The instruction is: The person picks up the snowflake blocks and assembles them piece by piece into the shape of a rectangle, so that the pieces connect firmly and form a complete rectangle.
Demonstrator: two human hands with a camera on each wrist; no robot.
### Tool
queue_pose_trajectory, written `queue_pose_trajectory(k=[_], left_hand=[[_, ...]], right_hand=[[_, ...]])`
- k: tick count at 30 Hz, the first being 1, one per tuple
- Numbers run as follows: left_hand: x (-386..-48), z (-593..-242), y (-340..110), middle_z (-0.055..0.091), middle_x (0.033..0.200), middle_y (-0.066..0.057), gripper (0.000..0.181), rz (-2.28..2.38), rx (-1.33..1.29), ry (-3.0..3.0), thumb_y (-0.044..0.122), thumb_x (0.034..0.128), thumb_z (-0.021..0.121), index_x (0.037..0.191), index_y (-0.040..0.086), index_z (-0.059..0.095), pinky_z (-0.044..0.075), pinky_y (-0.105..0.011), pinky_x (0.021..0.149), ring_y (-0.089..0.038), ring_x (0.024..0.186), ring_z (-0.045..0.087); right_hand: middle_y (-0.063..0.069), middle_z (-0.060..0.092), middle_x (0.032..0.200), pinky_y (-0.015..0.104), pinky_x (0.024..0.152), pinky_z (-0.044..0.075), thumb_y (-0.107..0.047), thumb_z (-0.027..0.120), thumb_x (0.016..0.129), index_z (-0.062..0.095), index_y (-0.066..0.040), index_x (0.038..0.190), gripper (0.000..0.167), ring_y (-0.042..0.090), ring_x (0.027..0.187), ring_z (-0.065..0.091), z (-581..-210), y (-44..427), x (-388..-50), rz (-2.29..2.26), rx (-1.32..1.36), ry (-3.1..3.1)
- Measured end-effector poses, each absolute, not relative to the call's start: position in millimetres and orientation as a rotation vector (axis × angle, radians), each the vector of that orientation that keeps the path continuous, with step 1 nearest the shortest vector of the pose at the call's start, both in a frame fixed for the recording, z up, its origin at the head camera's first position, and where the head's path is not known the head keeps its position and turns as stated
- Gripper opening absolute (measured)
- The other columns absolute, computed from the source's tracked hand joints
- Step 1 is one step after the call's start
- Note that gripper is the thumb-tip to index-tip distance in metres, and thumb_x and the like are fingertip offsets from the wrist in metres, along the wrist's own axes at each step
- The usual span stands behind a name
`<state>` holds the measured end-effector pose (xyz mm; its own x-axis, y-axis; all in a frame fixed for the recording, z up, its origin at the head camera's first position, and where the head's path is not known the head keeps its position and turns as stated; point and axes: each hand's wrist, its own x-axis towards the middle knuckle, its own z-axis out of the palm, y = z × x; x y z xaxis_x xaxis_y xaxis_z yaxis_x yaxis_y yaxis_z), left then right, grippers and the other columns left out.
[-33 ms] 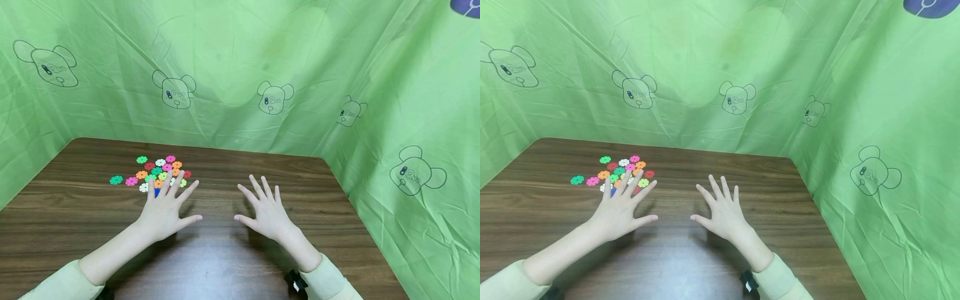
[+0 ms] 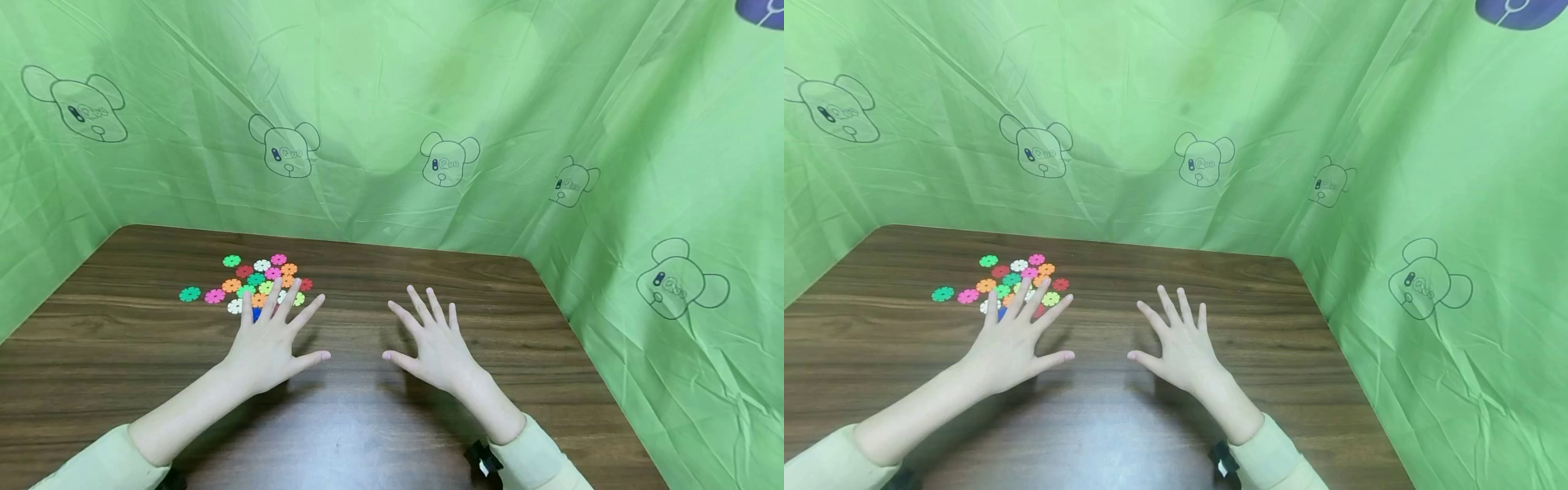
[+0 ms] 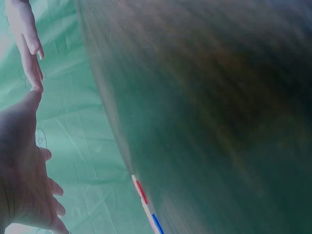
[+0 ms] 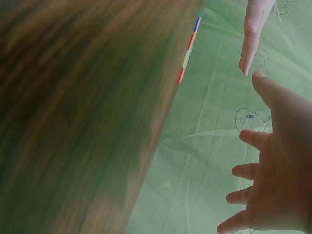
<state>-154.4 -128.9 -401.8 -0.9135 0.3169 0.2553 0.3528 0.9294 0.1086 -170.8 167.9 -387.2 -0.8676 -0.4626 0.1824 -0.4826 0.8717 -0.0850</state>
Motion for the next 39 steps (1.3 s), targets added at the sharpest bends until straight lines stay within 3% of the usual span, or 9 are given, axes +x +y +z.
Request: queue_pose_trajectory(k=[10,23,30,36,39], left_hand=[[-152,-399,-129,0.007,0.159,-0.011,0.089,-0.210,-0.506,-2.843,0.082,0.0772,0.041,0.150,0.036,0.018,-0.001,-0.075,0.102,-0.034,0.145,-0.006],[-152,-393,-132,0.009,0.159,-0.010,0.089,-0.205,-0.513,-2.797,0.078,0.0765,0.048,0.150,0.036,0.019,0.005,-0.074,0.103,-0.034,0.145,-0.004],[-154,-385,-138,0.006,0.159,-0.010,0.091,-0.187,-0.486,-2.787,0.079,0.0750,0.049,0.150,0.035,0.022,-0.005,-0.071,0.105,-0.035,0.145,-0.007],[-159,-380,-147,0.009,0.158,-0.012,0.091,-0.192,-0.467,-2.775,0.081,0.0748,0.046,0.149,0.035,0.023,-0.014,-0.064,0.107,-0.039,0.144,0.003],[-162,-376,-152,0.008,0.159,-0.012,0.091,-0.189,-0.453,-2.786,0.080,0.0755,0.047,0.150,0.035,0.021,-0.019,-0.061,0.106,-0.037,0.144,-0.002]], right_hand=[[-0.005,-0.001,0.159,0.068,0.108,0.010,-0.069,0.052,0.082,0.023,-0.037,0.149,0.079,0.029,0.145,-0.002,-386,167,-169,0.187,0.747,-2.872],[-0.005,-0.002,0.159,0.067,0.109,0.008,-0.071,0.049,0.083,0.019,-0.040,0.149,0.079,0.027,0.145,-0.005,-381,165,-170,0.209,0.745,-2.869],[-0.004,0.000,0.159,0.067,0.109,0.011,-0.069,0.050,0.083,0.022,-0.037,0.149,0.078,0.027,0.146,-0.003,-374,158,-176,0.244,0.767,-2.810],[-0.003,0.001,0.159,0.066,0.108,0.015,-0.068,0.051,0.084,0.024,-0.035,0.149,0.077,0.029,0.146,0.000,-360,148,-183,0.246,0.791,-2.749],[-0.004,0.000,0.159,0.066,0.108,0.015,-0.068,0.049,0.085,0.022,-0.037,0.149,0.077,0.028,0.146,-0.002,-354,141,-187,0.233,0.798,-2.741]])
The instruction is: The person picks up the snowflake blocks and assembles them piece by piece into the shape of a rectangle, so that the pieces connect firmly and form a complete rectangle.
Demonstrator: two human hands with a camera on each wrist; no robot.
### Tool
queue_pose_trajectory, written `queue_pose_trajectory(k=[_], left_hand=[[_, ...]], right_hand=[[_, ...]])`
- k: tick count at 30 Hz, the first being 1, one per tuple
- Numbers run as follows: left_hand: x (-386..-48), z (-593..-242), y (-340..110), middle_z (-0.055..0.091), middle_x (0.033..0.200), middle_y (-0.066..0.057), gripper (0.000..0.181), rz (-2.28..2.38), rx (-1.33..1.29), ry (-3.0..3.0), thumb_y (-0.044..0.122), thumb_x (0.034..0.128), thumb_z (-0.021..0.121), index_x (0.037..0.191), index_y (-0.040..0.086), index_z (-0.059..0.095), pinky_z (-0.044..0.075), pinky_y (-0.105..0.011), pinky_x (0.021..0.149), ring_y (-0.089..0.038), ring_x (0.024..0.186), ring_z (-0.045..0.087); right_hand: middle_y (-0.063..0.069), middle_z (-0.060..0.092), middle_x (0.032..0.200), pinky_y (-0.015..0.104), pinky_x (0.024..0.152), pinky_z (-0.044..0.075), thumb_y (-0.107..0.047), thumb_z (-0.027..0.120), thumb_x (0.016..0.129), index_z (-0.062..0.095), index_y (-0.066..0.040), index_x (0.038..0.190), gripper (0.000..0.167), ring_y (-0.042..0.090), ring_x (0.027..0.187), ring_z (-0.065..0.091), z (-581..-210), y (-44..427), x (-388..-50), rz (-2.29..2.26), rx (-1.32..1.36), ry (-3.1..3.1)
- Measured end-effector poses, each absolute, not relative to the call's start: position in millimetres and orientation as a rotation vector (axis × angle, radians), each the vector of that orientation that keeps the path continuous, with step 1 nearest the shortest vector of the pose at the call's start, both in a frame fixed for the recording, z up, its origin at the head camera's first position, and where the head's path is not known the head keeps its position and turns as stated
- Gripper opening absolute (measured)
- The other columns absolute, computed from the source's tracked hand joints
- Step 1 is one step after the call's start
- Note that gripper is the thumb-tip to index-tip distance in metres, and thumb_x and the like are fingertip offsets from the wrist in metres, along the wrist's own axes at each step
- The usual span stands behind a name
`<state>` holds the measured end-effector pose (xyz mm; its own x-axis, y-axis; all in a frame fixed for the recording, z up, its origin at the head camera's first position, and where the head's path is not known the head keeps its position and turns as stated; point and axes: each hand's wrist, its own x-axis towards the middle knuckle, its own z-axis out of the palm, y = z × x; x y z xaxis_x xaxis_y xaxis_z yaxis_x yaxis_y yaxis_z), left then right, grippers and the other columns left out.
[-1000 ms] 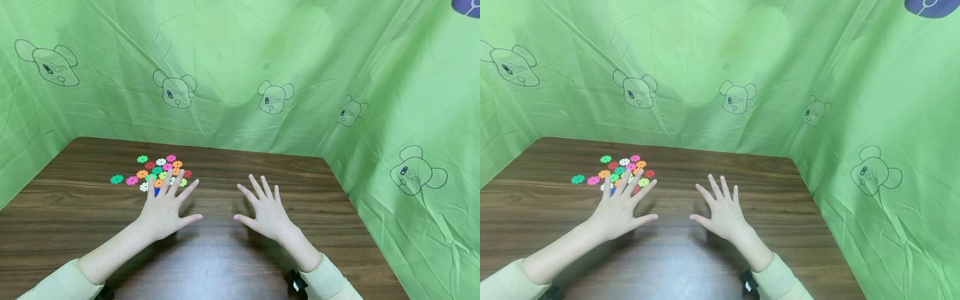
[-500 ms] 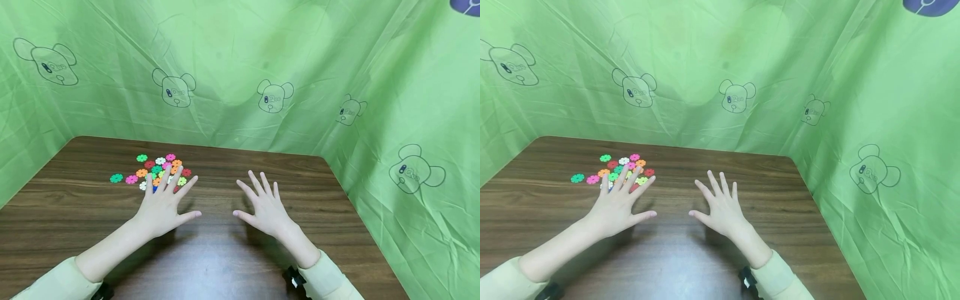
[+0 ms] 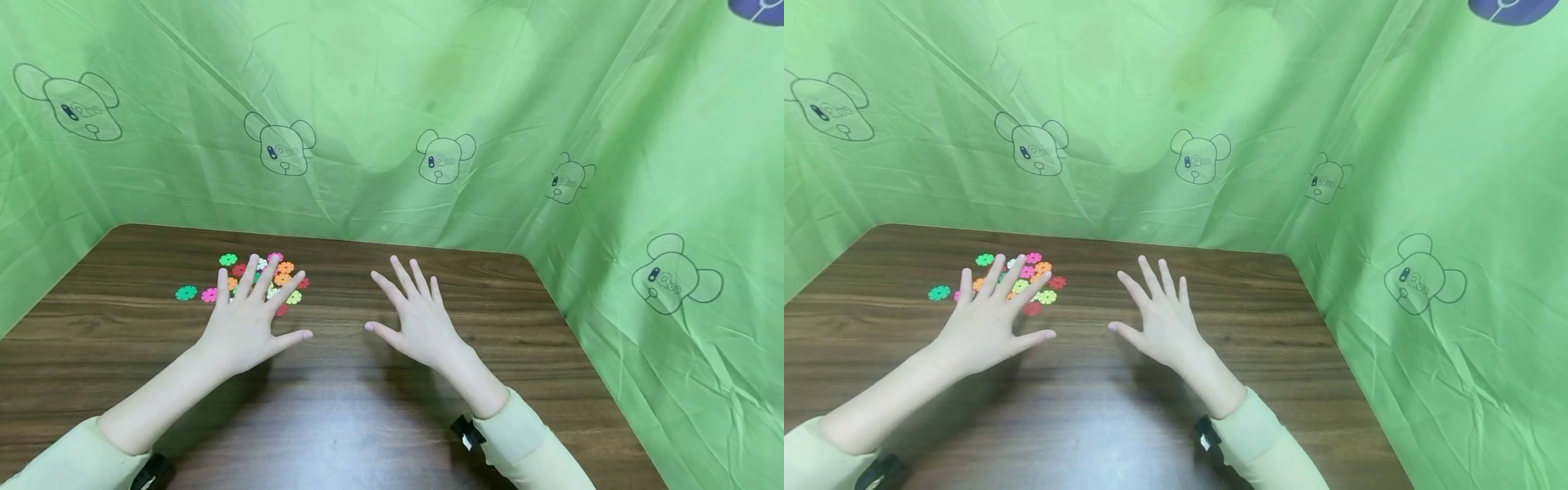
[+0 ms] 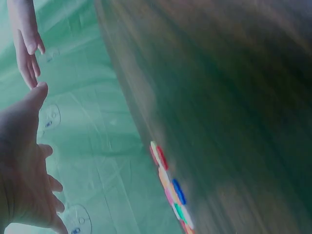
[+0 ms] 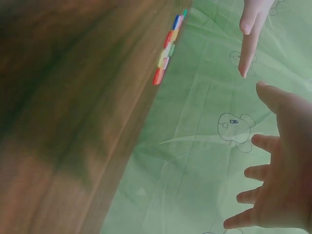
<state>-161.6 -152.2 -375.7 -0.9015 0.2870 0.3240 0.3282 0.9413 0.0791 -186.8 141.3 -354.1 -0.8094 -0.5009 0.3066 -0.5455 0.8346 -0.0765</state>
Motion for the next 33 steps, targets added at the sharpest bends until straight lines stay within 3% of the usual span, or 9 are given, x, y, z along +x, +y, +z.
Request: queue_pose_trajectory(k=[4,9,20,25,33], left_hand=[[-166,-371,-162,0.002,0.159,-0.010,0.091,-0.180,-0.443,-2.791,0.079,0.0765,0.047,0.150,0.037,0.016,-0.022,-0.059,0.105,-0.031,0.144,-0.013],[-171,-367,-179,-0.001,0.159,-0.008,0.091,-0.190,-0.468,-2.763,0.075,0.0775,0.052,0.151,0.037,0.013,-0.019,-0.060,0.107,-0.027,0.144,-0.018],[-188,-374,-221,0.004,0.159,-0.011,0.090,-0.198,-0.511,-2.765,0.070,0.0792,0.055,0.151,0.033,0.016,-0.021,-0.058,0.106,-0.027,0.143,-0.018],[-201,-384,-246,0.006,0.158,-0.014,0.092,-0.190,-0.518,-2.767,0.067,0.0792,0.059,0.152,0.032,0.014,-0.021,-0.055,0.108,-0.027,0.143,-0.018],[-221,-399,-272,0.015,0.156,-0.018,0.087,-0.245,-0.607,-2.797,0.059,0.0829,0.061,0.152,0.031,0.015,-0.017,-0.054,0.110,-0.028,0.144,-0.014]], right_hand=[[-0.005,-0.002,0.159,0.065,0.109,0.015,-0.068,0.048,0.085,0.021,-0.037,0.149,0.076,0.028,0.146,-0.002,-347,132,-193,0.239,0.809,-2.728],[-0.006,-0.004,0.159,0.065,0.109,0.014,-0.066,0.049,0.086,0.020,-0.037,0.149,0.075,0.027,0.146,-0.003,-342,116,-202,0.261,0.844,-2.713],[-0.002,0.005,0.159,0.054,0.113,0.015,-0.064,0.050,0.087,0.013,-0.039,0.150,0.077,0.029,0.145,0.003,-339,81,-223,0.338,1.003,-2.763],[0.003,0.010,0.159,0.045,0.116,0.016,-0.059,0.053,0.088,0.017,-0.033,0.150,0.077,0.031,0.145,0.010,-346,67,-237,0.389,1.133,-2.730],[-0.001,0.005,0.159,0.042,0.117,0.016,-0.051,0.058,0.089,0.019,-0.031,0.150,0.075,0.023,0.146,0.001,-365,51,-266,0.444,1.236,-2.748]])
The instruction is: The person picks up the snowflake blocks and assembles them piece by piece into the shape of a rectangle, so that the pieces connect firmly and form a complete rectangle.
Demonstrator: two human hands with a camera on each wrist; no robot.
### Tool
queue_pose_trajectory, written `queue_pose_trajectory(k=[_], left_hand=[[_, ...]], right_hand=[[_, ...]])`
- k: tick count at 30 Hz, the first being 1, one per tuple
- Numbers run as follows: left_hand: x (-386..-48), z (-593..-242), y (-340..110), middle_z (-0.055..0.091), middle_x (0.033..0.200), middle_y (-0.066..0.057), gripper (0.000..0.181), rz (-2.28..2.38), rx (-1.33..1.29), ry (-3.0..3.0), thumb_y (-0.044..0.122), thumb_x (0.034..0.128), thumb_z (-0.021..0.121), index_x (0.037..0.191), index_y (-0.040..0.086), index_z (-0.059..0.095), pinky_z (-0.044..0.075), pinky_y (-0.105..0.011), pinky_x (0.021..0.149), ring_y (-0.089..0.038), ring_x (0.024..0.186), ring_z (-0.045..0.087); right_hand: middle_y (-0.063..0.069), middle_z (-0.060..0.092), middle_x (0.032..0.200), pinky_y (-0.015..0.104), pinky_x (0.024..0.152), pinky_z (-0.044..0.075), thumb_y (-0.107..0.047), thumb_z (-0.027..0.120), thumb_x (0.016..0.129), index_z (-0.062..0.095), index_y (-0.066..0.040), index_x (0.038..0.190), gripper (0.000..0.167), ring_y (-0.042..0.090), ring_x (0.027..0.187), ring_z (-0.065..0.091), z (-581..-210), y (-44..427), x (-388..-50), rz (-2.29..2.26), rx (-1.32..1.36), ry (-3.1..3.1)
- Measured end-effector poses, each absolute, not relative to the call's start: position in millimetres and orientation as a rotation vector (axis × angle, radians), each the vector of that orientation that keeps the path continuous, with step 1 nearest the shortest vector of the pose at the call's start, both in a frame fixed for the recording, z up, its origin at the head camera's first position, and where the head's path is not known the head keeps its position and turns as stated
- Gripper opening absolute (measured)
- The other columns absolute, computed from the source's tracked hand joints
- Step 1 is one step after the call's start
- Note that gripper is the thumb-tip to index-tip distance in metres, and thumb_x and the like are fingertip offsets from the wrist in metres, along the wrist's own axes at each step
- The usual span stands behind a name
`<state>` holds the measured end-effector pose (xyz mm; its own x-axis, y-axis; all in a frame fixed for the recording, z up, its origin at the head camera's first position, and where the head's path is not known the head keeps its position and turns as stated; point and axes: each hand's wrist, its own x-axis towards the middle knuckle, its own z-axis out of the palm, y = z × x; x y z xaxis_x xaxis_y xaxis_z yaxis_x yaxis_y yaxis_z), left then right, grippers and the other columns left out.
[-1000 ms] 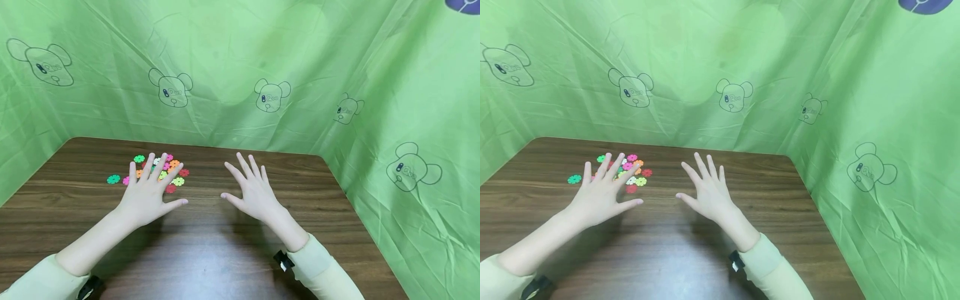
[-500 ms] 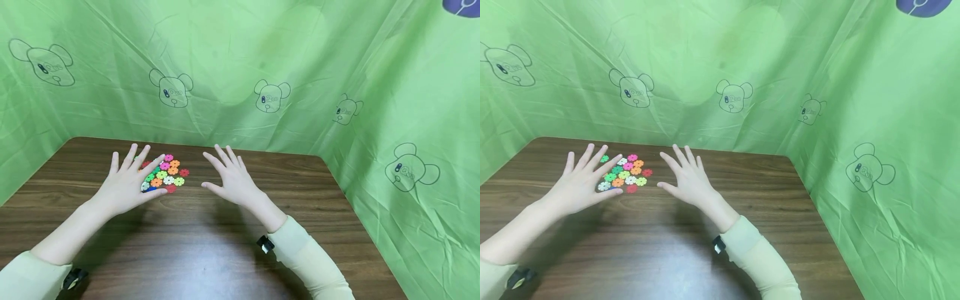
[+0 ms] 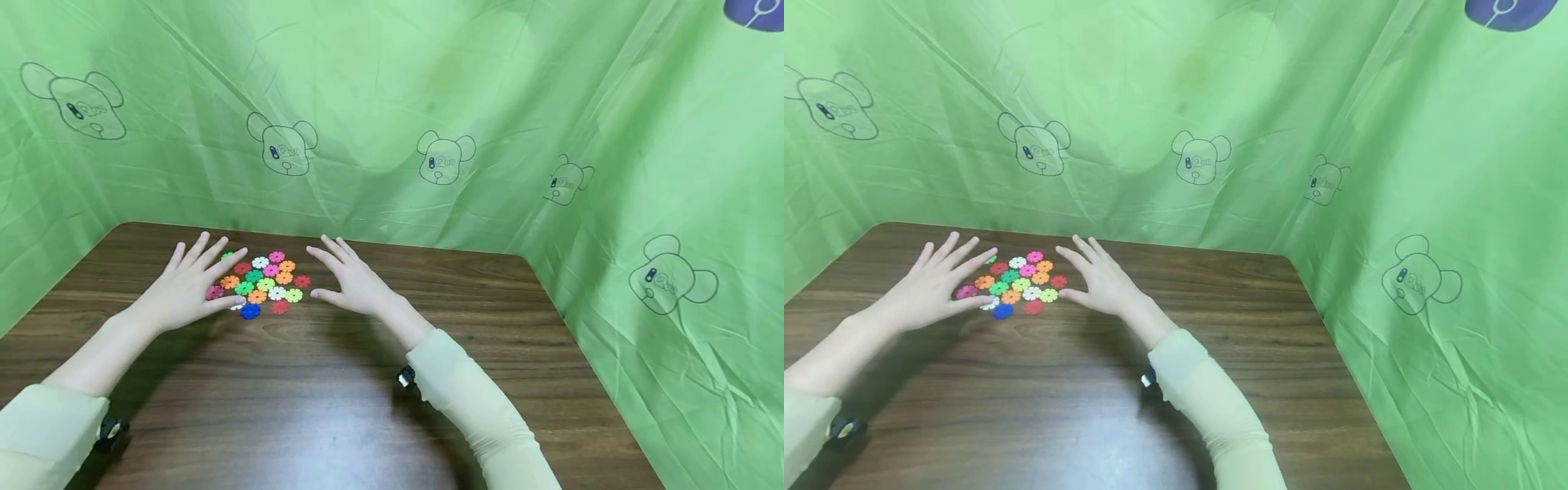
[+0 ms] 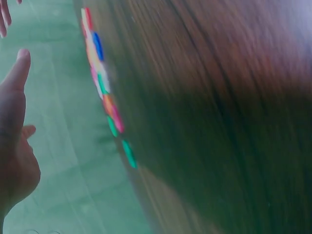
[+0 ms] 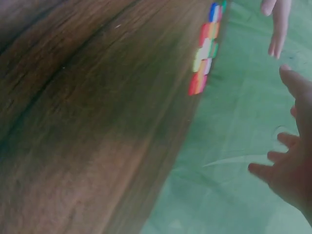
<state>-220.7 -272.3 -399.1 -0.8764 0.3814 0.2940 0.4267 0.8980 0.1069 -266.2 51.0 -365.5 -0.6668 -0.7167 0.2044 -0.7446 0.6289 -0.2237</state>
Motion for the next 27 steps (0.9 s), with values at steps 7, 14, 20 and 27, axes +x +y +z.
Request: queue_pose_trajectory(k=[7,14,20,27], left_hand=[[-235,-414,-295,0.018,0.155,-0.019,0.086,-0.432,-0.633,-2.892,0.049,0.0837,0.067,0.151,0.030,0.017,-0.015,-0.058,0.110,-0.036,0.144,-0.006],[-246,-429,-313,0.024,0.151,-0.026,0.089,-0.547,-0.630,-2.956,0.048,0.0800,0.071,0.151,0.024,0.022,-0.007,-0.066,0.108,-0.046,0.142,0.003],[-255,-435,-326,0.029,0.146,-0.030,0.089,-0.595,-0.610,-3.028,0.047,0.0800,0.071,0.149,0.012,0.027,0.007,-0.075,0.101,-0.054,0.136,0.013],[-262,-439,-332,0.038,0.141,-0.030,0.078,-0.595,-0.582,-3.066,0.043,0.0817,0.071,0.141,0.003,0.040,0.020,-0.071,0.100,-0.056,0.130,0.025]], right_hand=[[-0.004,0.004,0.159,0.041,0.116,0.018,-0.046,0.061,0.089,0.021,-0.030,0.150,0.075,0.017,0.146,0.003,-390,41,-284,0.558,1.377,-2.844],[0.002,0.015,0.158,0.040,0.115,0.023,-0.041,0.062,0.089,0.025,-0.025,0.149,0.072,0.020,0.144,0.018,-411,27,-291,0.616,1.434,-2.933],[0.005,0.030,0.152,0.034,0.111,0.031,-0.042,0.060,0.091,0.032,-0.023,0.147,0.066,0.016,0.139,0.030,-426,13,-294,0.445,1.421,-2.987],[-0.004,0.038,0.145,0.041,0.104,0.037,-0.047,0.057,0.091,0.037,-0.031,0.144,0.059,0.013,0.133,0.036,-431,4,-299,0.216,1.311,-3.006]])
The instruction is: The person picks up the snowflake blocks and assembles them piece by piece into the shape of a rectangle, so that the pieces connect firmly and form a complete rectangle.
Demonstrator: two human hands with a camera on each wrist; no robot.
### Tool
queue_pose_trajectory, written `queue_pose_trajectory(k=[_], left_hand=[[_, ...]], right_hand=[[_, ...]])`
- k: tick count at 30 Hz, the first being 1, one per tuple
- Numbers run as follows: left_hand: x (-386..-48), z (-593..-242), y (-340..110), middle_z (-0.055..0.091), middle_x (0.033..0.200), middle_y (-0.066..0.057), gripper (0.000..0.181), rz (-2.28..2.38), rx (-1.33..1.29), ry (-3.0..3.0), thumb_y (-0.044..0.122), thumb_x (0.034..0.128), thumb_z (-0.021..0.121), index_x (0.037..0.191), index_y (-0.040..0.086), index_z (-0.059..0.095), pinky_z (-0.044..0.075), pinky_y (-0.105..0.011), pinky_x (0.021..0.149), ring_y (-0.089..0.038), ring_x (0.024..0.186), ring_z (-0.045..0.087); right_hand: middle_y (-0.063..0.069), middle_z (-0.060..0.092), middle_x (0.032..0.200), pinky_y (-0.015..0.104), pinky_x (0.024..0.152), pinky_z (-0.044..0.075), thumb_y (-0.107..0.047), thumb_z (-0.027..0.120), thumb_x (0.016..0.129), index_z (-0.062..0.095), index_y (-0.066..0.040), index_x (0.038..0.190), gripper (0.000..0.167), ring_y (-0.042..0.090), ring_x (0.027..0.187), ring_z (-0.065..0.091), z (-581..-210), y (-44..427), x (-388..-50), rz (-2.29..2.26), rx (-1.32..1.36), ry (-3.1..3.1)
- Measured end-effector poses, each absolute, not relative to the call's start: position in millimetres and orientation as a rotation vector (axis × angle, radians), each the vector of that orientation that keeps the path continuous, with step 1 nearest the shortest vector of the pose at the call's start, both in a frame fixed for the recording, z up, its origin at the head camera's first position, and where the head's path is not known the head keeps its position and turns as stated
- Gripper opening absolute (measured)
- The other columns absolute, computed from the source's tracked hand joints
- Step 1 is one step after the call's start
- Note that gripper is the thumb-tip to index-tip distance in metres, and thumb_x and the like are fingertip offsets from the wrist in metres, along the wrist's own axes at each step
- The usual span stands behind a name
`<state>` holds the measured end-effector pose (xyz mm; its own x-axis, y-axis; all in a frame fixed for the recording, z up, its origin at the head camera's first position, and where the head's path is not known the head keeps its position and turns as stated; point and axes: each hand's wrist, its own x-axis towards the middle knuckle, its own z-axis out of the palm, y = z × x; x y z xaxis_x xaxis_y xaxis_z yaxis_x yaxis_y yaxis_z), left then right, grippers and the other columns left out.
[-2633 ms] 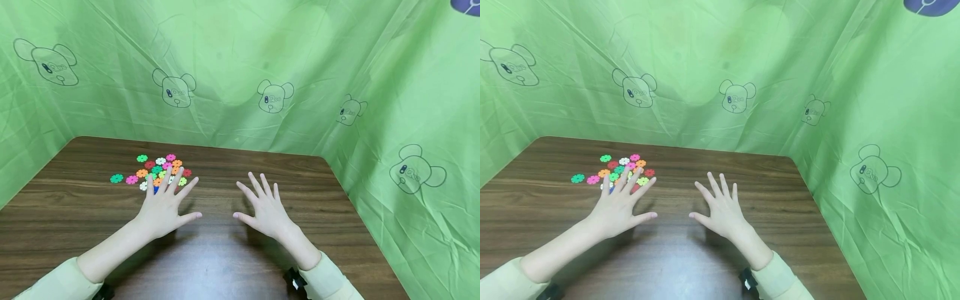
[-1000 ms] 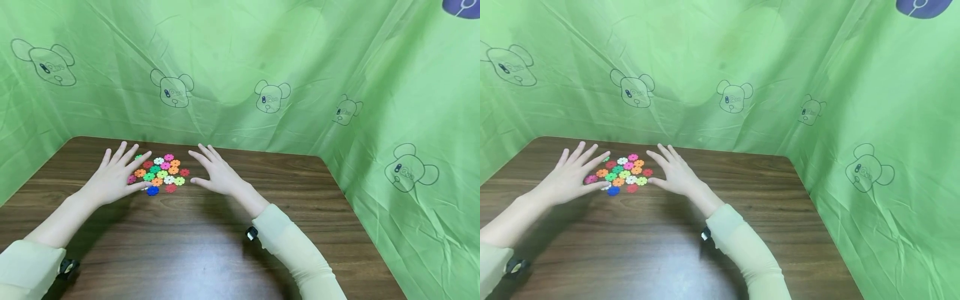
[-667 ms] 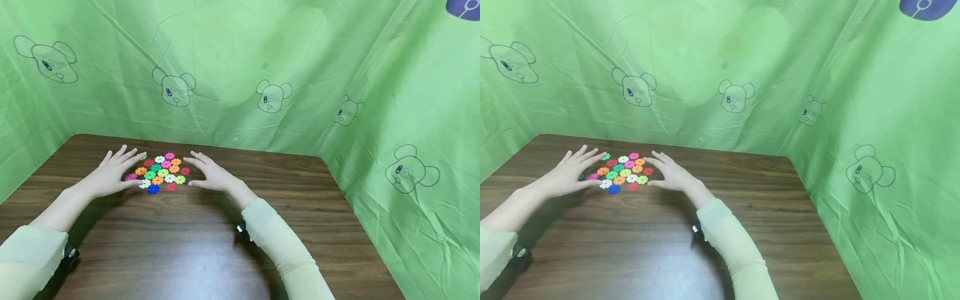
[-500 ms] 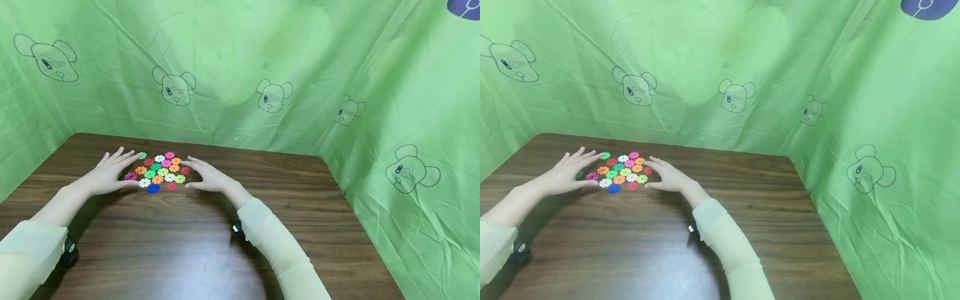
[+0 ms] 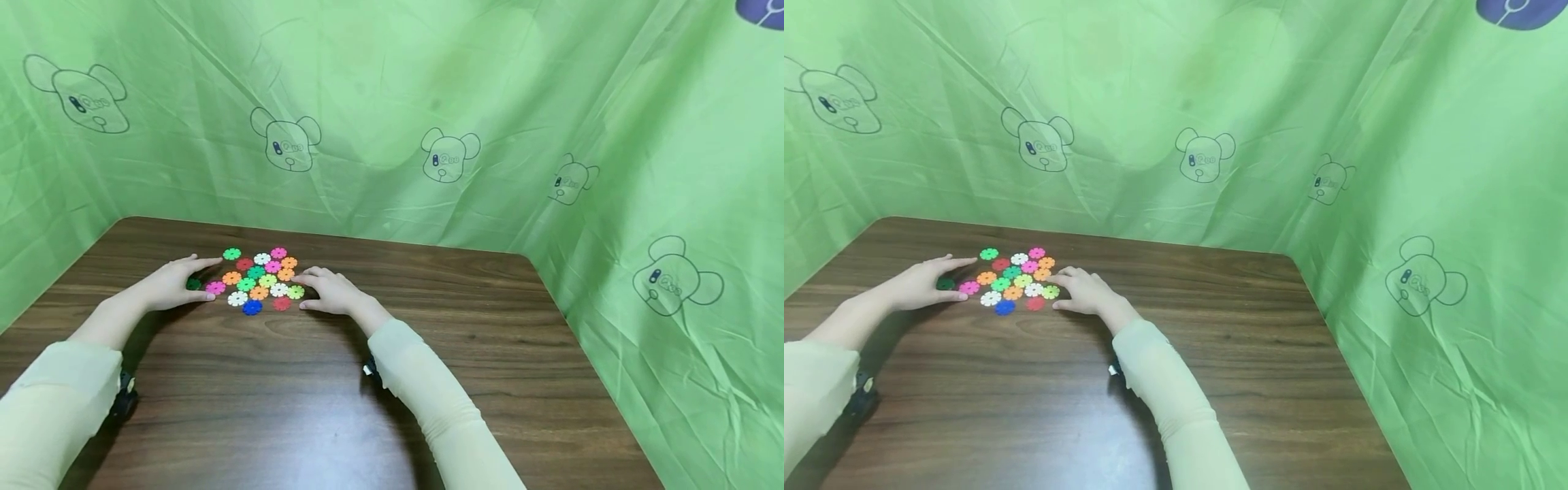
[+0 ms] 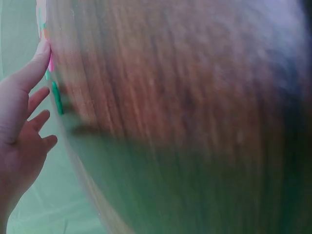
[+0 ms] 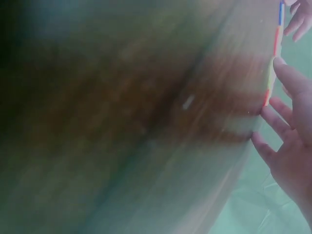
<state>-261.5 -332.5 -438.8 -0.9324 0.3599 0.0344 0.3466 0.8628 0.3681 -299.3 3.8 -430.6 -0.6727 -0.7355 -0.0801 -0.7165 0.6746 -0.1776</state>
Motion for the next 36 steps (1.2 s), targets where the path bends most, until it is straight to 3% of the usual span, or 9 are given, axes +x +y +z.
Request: queue_pose_trajectory(k=[6,13,19,24,30,36], left_hand=[[-261,-443,-334,0.044,0.137,-0.030,0.063,0.627,0.549,3.004,0.042,0.0811,0.072,0.128,0.003,0.056,0.031,-0.065,0.098,-0.052,0.125,0.037],[-263,-446,-337,0.044,0.138,-0.027,0.046,0.703,0.516,2.977,0.040,0.0808,0.073,0.114,0.008,0.068,0.029,-0.065,0.099,-0.051,0.127,0.035],[-263,-446,-338,0.046,0.136,-0.027,0.035,0.766,0.471,2.955,0.032,0.0792,0.076,0.106,0.010,0.071,0.027,-0.065,0.100,-0.051,0.127,0.034],[-266,-443,-335,0.058,0.123,-0.022,0.029,0.800,0.445,2.970,0.025,0.0766,0.079,0.101,0.011,0.070,0.033,-0.061,0.097,-0.046,0.120,0.045],[-268,-436,-328,0.069,0.099,-0.010,0.029,0.795,0.433,2.969,0.023,0.0755,0.080,0.100,0.010,0.070,0.041,-0.056,0.089,-0.036,0.103,0.058],[-267,-434,-325,0.070,0.091,-0.003,0.029,0.755,0.467,3.004,0.021,0.0738,0.081,0.098,0.009,0.071,0.045,-0.050,0.084,-0.028,0.094,0.062]], right_hand=[[-0.004,0.043,0.139,0.035,0.095,0.039,-0.045,0.056,0.092,0.045,-0.031,0.140,0.051,0.014,0.127,0.039,-431,0,-303,-0.142,-1.227,2.740],[-0.005,0.046,0.133,0.030,0.087,0.038,-0.043,0.059,0.091,0.057,-0.034,0.129,0.040,0.012,0.121,0.041,-432,-3,-307,-0.188,-1.218,2.732],[-0.006,0.046,0.132,0.034,0.092,0.038,-0.042,0.062,0.088,0.061,-0.032,0.119,0.033,0.013,0.123,0.040,-432,-5,-308,-0.230,-1.212,2.707],[-0.006,0.050,0.125,0.037,0.095,0.040,-0.040,0.067,0.085,0.062,-0.026,0.113,0.031,0.014,0.118,0.043,-429,-4,-310,-0.274,-1.241,2.713],[-0.006,0.059,0.100,0.022,0.085,0.042,-0.031,0.072,0.084,0.060,-0.020,0.108,0.029,0.010,0.095,0.052,-425,0,-312,-0.333,-1.304,2.696],[-0.002,0.064,0.097,0.018,0.079,0.046,-0.017,0.070,0.086,0.061,-0.016,0.109,0.024,0.009,0.089,0.059,-419,7,-308,-0.434,-1.326,2.623]])
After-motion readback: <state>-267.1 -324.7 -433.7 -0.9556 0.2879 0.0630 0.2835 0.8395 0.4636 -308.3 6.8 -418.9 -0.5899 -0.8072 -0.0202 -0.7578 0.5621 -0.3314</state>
